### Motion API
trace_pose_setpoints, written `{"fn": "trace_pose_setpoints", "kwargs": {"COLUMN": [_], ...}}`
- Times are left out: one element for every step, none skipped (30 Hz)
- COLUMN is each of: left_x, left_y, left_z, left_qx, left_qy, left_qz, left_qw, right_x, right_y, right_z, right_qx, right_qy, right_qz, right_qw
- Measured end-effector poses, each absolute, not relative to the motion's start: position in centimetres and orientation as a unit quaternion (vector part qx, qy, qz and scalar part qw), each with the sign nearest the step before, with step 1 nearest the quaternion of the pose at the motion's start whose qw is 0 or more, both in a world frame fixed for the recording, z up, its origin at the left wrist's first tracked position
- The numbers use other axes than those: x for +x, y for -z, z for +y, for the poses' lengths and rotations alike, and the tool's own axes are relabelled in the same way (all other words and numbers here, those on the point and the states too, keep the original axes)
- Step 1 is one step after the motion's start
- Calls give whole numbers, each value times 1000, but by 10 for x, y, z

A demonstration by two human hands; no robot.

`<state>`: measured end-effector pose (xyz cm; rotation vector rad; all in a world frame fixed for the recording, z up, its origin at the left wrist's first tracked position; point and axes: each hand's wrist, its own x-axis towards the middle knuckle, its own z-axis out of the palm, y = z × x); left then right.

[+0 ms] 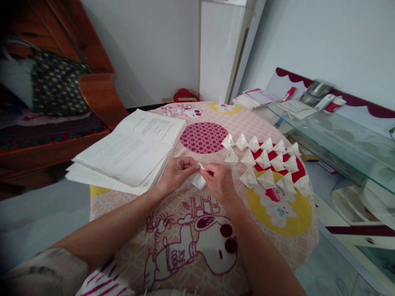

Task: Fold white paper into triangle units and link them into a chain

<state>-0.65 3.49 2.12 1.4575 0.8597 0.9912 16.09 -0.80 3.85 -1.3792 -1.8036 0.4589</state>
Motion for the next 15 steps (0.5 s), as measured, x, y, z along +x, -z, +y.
{"fn": "trace_pose_setpoints", "kwargs": {"left_x": [-6, -6, -6, -6, -6, -6, -7, -7, -7, -8, -8, -9, -10, -10, -11], "left_y": [-21, -22, -21, -21, -21, -21, -21, -21, -22, -22, -23, -23, -24, -24, -24], "left_z": [35, 35, 35, 35, 35, 35, 36, 36, 36, 37, 37, 37, 38, 38, 38], "left_qx": [616, 611, 602, 591, 578, 564, 551, 540, 530, 524, 520, 518, 517, 516, 516], "left_qy": [-426, -430, -434, -437, -442, -449, -459, -470, -484, -497, -509, -519, -528, -535, -539], "left_qz": [366, 367, 368, 368, 367, 365, 364, 363, 362, 362, 361, 361, 360, 357, 354], "left_qw": [553, 554, 560, 569, 579, 588, 594, 597, 595, 590, 582, 576, 570, 566, 563], "right_x": [161, 161, 161, 162, 163, 164, 165, 165, 165, 165, 165, 165, 165, 165, 165], "right_y": [-38, -37, -37, -37, -37, -37, -38, -38, -39, -40, -41, -42, -43, -44, -45], "right_z": [-8, -8, -7, -7, -7, -7, -7, -8, -8, -7, -7, -7, -7, -7, -6], "right_qx": [-546, -547, -548, -546, -542, -535, -527, -520, -517, -516, -517, -518, -519, -518, -517], "right_qy": [-181, -182, -186, -198, -217, -243, -270, -293, -310, -317, -317, -315, -313, -319, -331], "right_qz": [-712, -709, -705, -699, -690, -676, -657, -633, -606, -577, -549, -527, -512, -506, -508], "right_qw": [402, 405, 409, 416, 428, 445, 467, 492, 520, 548, 575, 596, 609, 611, 604]}}
